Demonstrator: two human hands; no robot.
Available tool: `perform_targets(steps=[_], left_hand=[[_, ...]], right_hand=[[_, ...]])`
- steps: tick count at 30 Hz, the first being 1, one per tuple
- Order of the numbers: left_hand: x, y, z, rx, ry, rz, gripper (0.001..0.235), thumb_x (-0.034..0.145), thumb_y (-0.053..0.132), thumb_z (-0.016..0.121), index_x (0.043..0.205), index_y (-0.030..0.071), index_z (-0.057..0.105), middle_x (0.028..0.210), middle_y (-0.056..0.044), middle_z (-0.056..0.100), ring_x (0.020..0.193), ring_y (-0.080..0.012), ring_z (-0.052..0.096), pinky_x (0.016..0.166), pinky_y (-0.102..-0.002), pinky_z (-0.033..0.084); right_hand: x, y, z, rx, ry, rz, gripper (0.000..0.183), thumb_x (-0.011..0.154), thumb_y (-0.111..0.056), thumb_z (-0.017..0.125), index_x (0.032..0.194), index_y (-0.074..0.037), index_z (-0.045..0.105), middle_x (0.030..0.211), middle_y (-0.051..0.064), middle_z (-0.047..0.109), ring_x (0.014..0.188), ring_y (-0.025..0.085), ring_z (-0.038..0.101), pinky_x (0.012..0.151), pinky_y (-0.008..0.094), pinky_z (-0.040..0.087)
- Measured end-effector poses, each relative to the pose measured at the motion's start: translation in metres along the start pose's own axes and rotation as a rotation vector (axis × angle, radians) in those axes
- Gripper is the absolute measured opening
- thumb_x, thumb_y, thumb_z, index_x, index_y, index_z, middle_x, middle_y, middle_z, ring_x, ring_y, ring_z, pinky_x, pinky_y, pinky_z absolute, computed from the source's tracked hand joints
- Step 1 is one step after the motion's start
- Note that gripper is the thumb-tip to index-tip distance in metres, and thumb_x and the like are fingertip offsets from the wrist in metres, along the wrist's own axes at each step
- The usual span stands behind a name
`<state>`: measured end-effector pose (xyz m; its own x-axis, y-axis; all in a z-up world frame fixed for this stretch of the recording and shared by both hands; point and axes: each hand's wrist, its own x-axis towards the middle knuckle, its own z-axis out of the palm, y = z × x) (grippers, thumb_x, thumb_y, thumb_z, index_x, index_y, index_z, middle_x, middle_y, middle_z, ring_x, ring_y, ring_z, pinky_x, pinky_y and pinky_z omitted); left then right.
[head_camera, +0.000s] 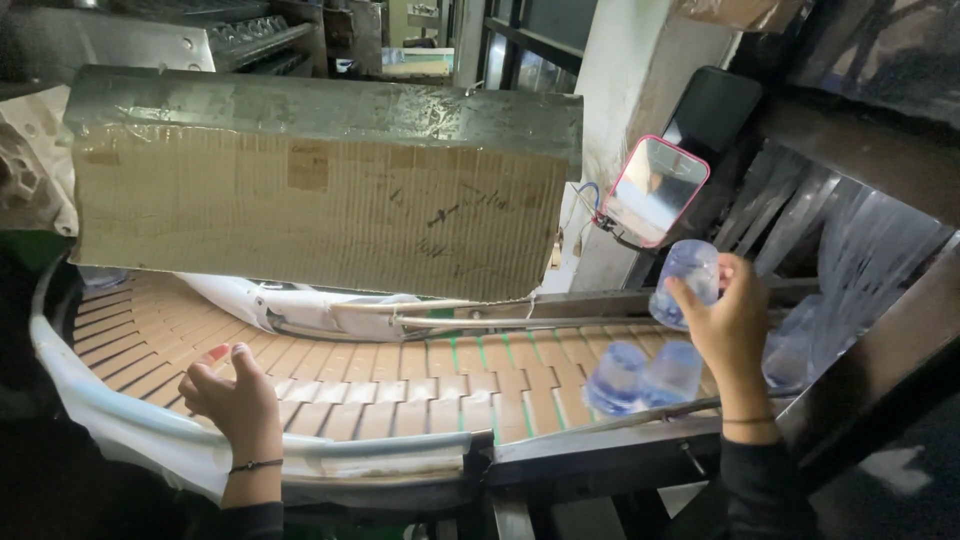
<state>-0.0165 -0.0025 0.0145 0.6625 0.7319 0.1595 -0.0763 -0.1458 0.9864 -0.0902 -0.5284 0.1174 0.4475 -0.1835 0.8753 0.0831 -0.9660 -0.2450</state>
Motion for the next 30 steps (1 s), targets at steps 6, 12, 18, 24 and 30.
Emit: perform_targets(steps=[6, 12, 18, 24, 30], left_hand=[[0.000, 0.001, 0.001, -0.019, -0.012, 0.011, 0.030, 0.095, 0.030, 0.051, 0.115, 0.008, 0.051, 0.139, -0.026, 0.038, 0.137, -0.0393, 0.029, 0.104, -0.065, 0.032], [0.000, -0.001, 0.001, -0.008, -0.020, 0.011, 0.031, 0.095, 0.029, 0.051, 0.116, 0.006, 0.052, 0.140, -0.026, 0.038, 0.138, -0.0388, 0.028, 0.106, -0.063, 0.030], [0.002, 0.012, -0.002, 0.142, -0.274, -0.047, 0.038, 0.095, 0.030, 0.052, 0.124, 0.006, 0.055, 0.141, -0.022, 0.044, 0.132, -0.0371, 0.043, 0.109, -0.057, 0.035], [0.056, -0.035, -0.017, 0.385, -0.285, 0.243, 0.037, 0.092, 0.030, 0.064, 0.120, 0.007, 0.058, 0.127, -0.018, 0.056, 0.124, -0.0355, 0.052, 0.108, -0.050, 0.039], [0.080, -0.030, -0.060, 0.653, -0.175, 0.209, 0.041, 0.091, 0.034, 0.070, 0.121, 0.008, 0.059, 0.131, -0.026, 0.051, 0.117, -0.0422, 0.053, 0.082, -0.054, 0.053]], right_hand=[[-0.062, -0.066, 0.001, 0.213, -0.517, -0.035, 0.040, 0.099, -0.035, 0.059, 0.134, -0.019, 0.050, 0.114, 0.015, 0.069, 0.075, 0.020, 0.078, 0.030, 0.017, 0.063], [-0.080, -0.065, 0.043, 0.087, -0.526, 0.181, 0.042, 0.090, -0.027, 0.068, 0.131, -0.018, 0.063, 0.132, 0.005, 0.069, 0.117, 0.028, 0.066, 0.093, 0.042, 0.055], [-0.096, -0.033, 0.071, 0.027, -0.163, -0.143, 0.025, 0.086, -0.026, 0.073, 0.109, -0.016, 0.073, 0.114, 0.002, 0.074, 0.119, 0.028, 0.062, 0.099, 0.042, 0.043], [-0.105, -0.019, 0.078, -0.047, -0.226, -0.185, 0.025, 0.086, -0.029, 0.075, 0.109, -0.021, 0.075, 0.112, -0.001, 0.077, 0.123, 0.031, 0.064, 0.099, 0.048, 0.041], [-0.105, -0.025, 0.072, -0.062, -0.244, -0.141, 0.022, 0.094, -0.031, 0.071, 0.112, -0.018, 0.075, 0.115, 0.002, 0.076, 0.127, 0.032, 0.063, 0.102, 0.047, 0.037]])
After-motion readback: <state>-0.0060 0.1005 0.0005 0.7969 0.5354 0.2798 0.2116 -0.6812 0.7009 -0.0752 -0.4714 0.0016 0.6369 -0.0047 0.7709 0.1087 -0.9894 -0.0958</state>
